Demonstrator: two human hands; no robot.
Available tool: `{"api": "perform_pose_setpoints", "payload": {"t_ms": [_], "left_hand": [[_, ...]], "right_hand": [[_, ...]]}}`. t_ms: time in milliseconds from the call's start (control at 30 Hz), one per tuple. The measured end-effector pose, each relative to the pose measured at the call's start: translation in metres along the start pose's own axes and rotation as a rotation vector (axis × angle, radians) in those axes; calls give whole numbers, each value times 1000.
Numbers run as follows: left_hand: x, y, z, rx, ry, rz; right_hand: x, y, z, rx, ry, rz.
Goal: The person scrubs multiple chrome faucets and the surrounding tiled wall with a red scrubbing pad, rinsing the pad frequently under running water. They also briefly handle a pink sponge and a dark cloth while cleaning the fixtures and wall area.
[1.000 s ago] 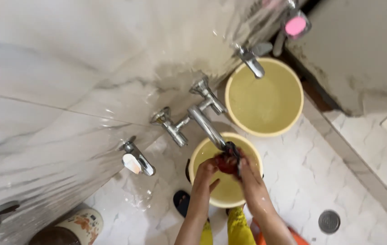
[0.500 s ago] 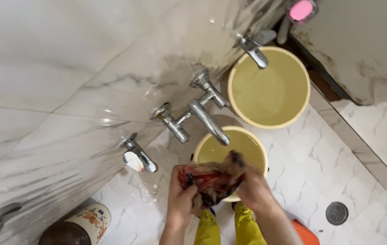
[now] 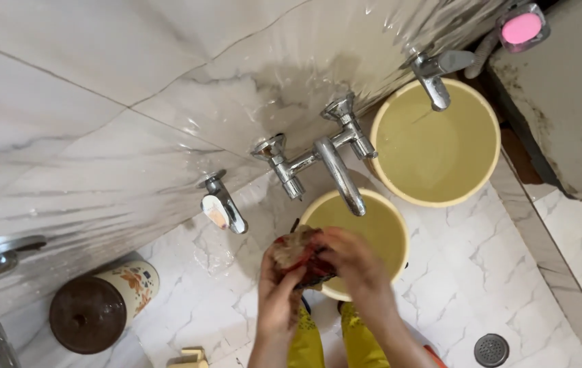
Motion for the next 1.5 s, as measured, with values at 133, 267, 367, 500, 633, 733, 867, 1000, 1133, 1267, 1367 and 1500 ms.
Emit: {"api": "perform_pose_setpoints", "payload": {"t_ms": [133, 267, 367, 500, 633, 733, 867, 1000, 1133, 1267, 1367, 1500], "left_hand": [[-2, -2, 7, 17, -39, -15], [-12, -2, 14, -30, 243, 53], [-20, 2, 25, -8, 390, 54], [-24, 0, 41, -62, 337, -3], [-12, 2, 42, -215, 287, -50], [-19, -5, 32, -215, 552, -138], [-22, -8, 36, -214, 374, -86], [-16, -7, 31, -278, 160, -165], [-21, -9, 26, -291, 142, -216], [-59, -18, 27, -39, 693, -118], [-48, -10, 42, 13, 532, -49], [-24, 6, 56, 20, 150, -21]], "right_hand": [[23, -9, -14, -814, -356, -280], [29, -14, -30, -734, 216, -477], [51, -22, -47, -668, 219, -486], [61, -19, -39, -513, 21, -415], [84, -6, -11, -552, -201, -497], [73, 5, -10, -526, -607, 65], [78, 1, -22, -561, -562, 58], [83, -9, -32, -549, -266, -181], [78, -17, -39, -689, 29, -481], [82, -29, -44, -785, -15, -723], [82, -29, -56, -693, -10, -585], [61, -24, -62, -860, 200, -413]]}}
Point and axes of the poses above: each hand's wrist, its own y-axis towards the middle knuckle, its own x-axis out of the back of the hand, z = x × y, the point moved 7 cm from there along y, towards the middle knuckle, and after that the axes turned 7 degrees about x, right-handed, at the moved point
